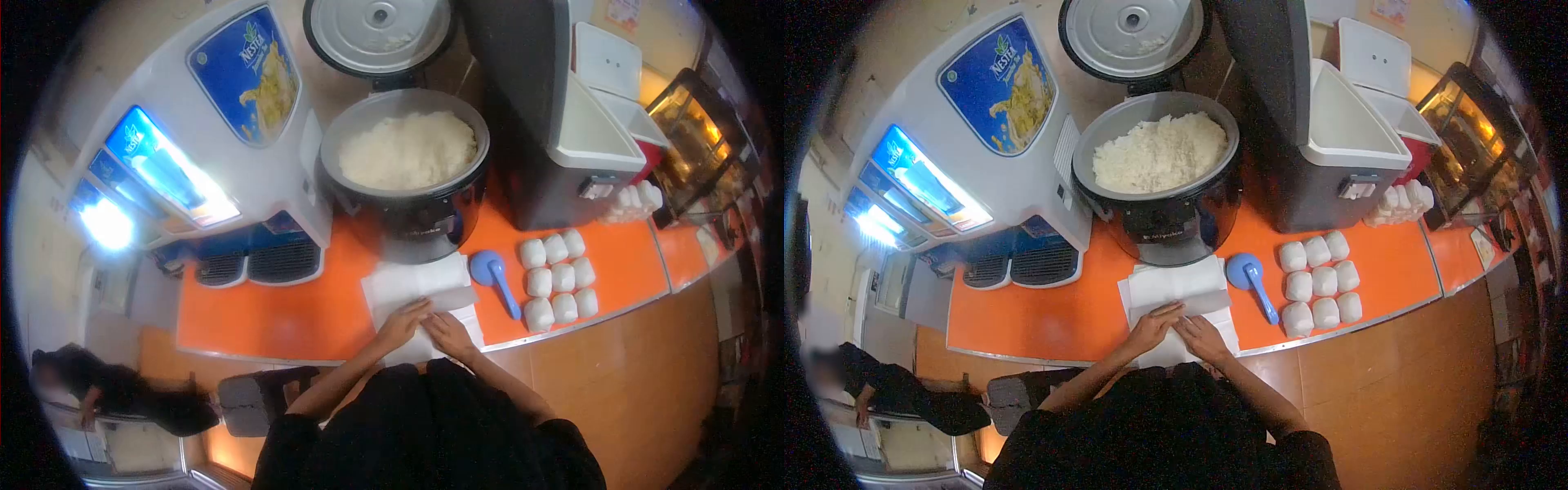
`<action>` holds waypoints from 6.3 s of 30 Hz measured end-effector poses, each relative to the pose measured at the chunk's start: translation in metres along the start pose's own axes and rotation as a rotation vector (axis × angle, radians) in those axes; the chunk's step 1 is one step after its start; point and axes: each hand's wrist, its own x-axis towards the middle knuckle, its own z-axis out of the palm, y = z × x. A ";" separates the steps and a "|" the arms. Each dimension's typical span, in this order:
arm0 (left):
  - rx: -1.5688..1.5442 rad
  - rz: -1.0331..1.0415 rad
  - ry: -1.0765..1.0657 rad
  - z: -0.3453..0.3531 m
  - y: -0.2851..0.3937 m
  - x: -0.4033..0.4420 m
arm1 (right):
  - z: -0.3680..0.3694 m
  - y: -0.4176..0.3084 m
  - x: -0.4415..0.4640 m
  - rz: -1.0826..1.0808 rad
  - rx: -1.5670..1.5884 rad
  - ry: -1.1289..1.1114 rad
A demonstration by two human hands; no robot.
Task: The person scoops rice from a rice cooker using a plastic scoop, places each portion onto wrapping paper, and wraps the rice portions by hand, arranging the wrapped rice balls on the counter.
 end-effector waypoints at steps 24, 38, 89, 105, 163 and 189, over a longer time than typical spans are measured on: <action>0.228 -0.143 0.395 0.023 -0.031 -0.039 | -0.013 0.043 0.010 0.339 0.128 -0.027; 0.150 -0.481 0.625 0.055 -0.057 0.045 | 0.099 0.150 0.041 0.170 -0.418 -0.271; -0.177 -0.354 1.059 0.073 -0.050 -0.005 | 0.029 -0.015 0.067 0.449 0.814 -0.190; -0.563 -0.587 0.714 0.079 0.002 -0.007 | -0.007 -0.039 0.052 1.020 1.407 0.173; 0.214 -0.048 0.901 -0.077 0.074 0.102 | -0.275 0.067 0.296 0.297 -0.647 0.229; 0.132 -0.087 1.079 -0.080 0.091 0.154 | -0.150 0.151 0.400 -0.242 -0.818 -0.399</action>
